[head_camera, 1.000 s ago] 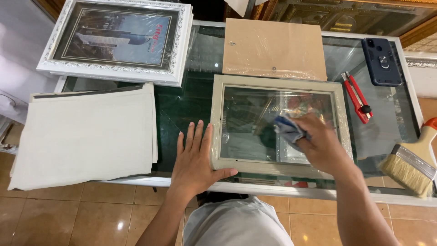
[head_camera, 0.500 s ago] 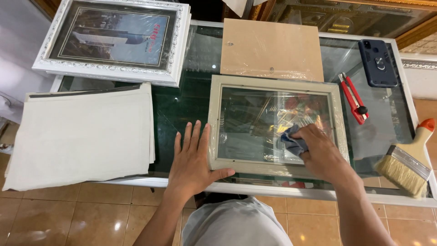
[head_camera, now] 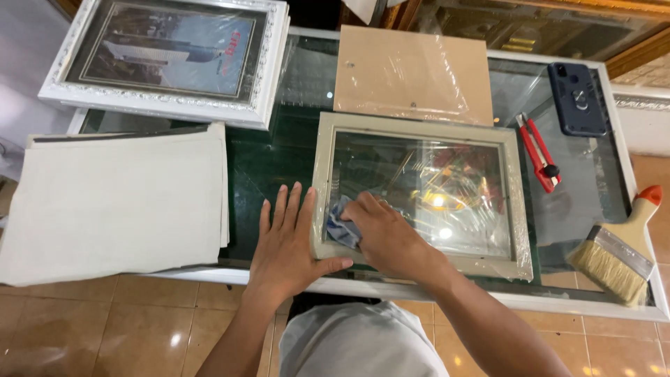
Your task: Clean picture frame glass and assemble a photo into a frame by securing it with tape and a backing board.
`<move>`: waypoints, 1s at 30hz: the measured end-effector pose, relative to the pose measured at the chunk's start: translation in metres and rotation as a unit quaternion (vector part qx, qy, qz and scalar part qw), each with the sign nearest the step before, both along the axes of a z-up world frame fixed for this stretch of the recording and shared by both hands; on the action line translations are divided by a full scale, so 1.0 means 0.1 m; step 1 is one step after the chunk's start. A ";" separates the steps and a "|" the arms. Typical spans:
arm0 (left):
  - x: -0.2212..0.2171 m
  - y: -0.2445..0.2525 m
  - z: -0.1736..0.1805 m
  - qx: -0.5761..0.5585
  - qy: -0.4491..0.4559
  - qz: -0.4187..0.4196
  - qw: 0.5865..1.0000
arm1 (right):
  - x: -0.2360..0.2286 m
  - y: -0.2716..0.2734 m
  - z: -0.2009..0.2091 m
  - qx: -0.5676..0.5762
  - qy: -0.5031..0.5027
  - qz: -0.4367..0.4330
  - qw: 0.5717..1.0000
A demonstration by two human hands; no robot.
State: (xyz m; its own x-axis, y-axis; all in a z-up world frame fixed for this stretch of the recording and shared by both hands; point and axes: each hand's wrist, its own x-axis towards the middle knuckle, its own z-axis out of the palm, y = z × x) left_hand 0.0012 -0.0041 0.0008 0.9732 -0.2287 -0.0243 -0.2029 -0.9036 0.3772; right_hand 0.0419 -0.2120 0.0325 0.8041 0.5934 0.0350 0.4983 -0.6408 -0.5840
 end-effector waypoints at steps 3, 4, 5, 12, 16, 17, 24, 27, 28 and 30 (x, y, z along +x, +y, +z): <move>0.00 0.00 -0.03 0.005 -0.012 -0.002 1.000 | 0.05 0.06 -0.10 0.063 0.000 0.006 0.998; 0.01 0.00 0.00 0.005 -0.012 -0.007 1.000 | 0.05 0.01 -0.09 0.064 0.000 0.001 0.998; 0.01 0.00 0.02 0.007 0.002 -0.009 1.000 | 0.04 -0.03 -0.08 0.104 0.037 -0.031 0.993; 0.01 0.01 0.01 0.000 0.020 -0.016 1.000 | -0.02 -0.97 0.06 0.160 -0.018 -0.315 0.935; 0.03 0.04 -0.01 0.004 0.024 -0.020 1.000 | -0.09 -1.26 0.05 -0.008 -0.099 -0.371 0.923; 0.02 0.04 -0.02 0.004 0.021 -0.023 0.999 | -0.10 -1.25 -0.04 -0.065 -0.104 -0.382 0.916; 0.01 0.02 0.01 -0.003 -0.001 -0.023 1.000 | -0.04 -0.09 -0.26 -0.089 -0.076 -0.258 0.959; 0.02 -0.01 0.02 -0.003 -0.003 -0.018 1.000 | 0.05 0.13 -0.16 -0.004 -0.001 -0.185 0.983; 0.01 -0.01 0.01 -0.001 -0.002 -0.019 1.000 | 0.12 -0.02 -0.23 -0.003 0.001 -0.186 0.983; 0.00 0.00 0.01 0.000 0.007 -0.014 1.000 | 0.30 -0.30 -0.37 0.226 0.116 -0.202 0.946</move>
State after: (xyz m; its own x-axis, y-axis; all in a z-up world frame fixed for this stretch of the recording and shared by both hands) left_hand 0.0016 -0.0043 0.0023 0.9660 -0.2557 -0.0378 -0.2228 -0.8980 0.3793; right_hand 0.0718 -0.2422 -0.0043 0.9792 0.2029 0.0072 0.0917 -0.4105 -0.9072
